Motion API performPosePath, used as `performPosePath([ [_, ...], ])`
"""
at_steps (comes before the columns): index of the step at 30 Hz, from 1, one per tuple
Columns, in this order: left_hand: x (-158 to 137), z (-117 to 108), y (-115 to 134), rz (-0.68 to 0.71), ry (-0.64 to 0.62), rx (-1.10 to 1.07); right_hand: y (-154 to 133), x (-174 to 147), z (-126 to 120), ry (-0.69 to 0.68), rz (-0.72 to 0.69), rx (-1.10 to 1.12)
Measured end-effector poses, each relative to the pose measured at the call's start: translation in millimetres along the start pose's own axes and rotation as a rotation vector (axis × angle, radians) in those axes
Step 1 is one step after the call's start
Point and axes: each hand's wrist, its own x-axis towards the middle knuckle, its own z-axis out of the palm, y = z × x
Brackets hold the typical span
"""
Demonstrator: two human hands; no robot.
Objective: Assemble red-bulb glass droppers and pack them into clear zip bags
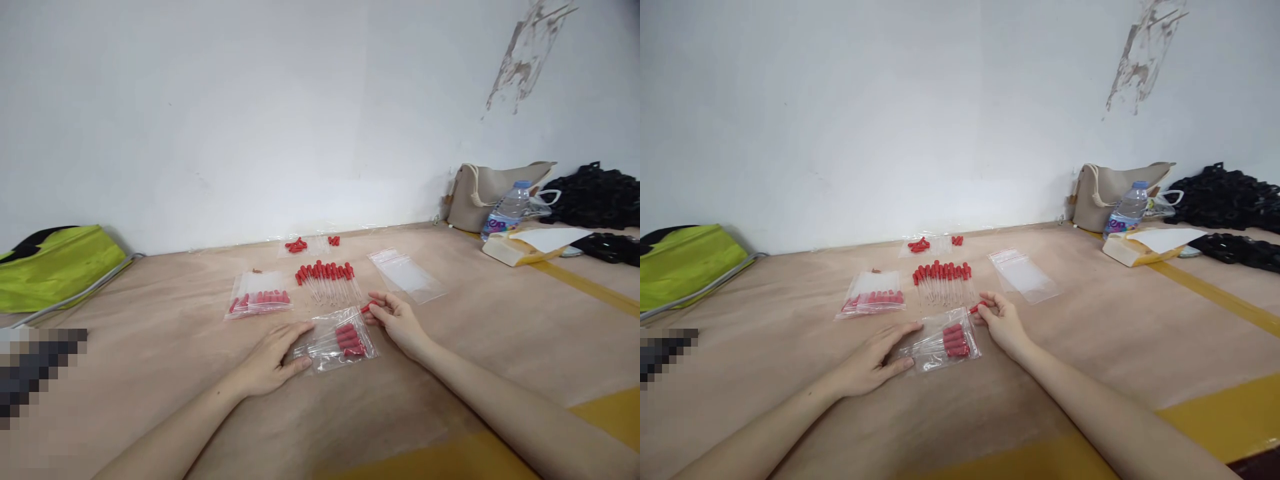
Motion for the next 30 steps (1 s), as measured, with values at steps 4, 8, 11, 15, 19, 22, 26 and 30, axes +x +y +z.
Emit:
performPosePath([
  [4, -0.1, -0.6, 0.9, 0.025, -0.010, 0.022, 0.9, -2.2, 3.8, -0.078, -0.052, -0.133],
  [8, 0.0, -0.7, 1.7, 0.040, -0.016, 0.055, 5.5, -0.4, 5.1, -0.164, -0.098, -0.252],
  [11, 0.5, -1.0, 2.5, 0.048, -0.015, 0.065, 11.0, 3.4, 5.1, -0.161, -0.066, -0.322],
  [15, 1.7, -1.4, 3.6, 0.059, -0.012, 0.061, 15.6, 7.1, 8.2, -0.184, -0.051, -0.289],
  [19, 1.9, -1.1, 3.8, 0.052, -0.003, 0.040, 12.9, 5.3, 12.5, -0.306, -0.109, -0.273],
  [22, 1.3, -0.8, 3.4, 0.036, 0.010, 0.014, 6.3, 2.2, 14.8, -0.449, -0.018, -0.195],
  [26, 0.5, -0.8, 3.2, 0.023, 0.018, -0.015, -3.8, 0.4, 15.0, -0.310, 0.141, -0.168],
  [30, 0.1, -0.7, 3.0, 0.029, 0.019, -0.039, -7.2, 1.1, 12.7, -0.154, 0.108, -0.258],
])
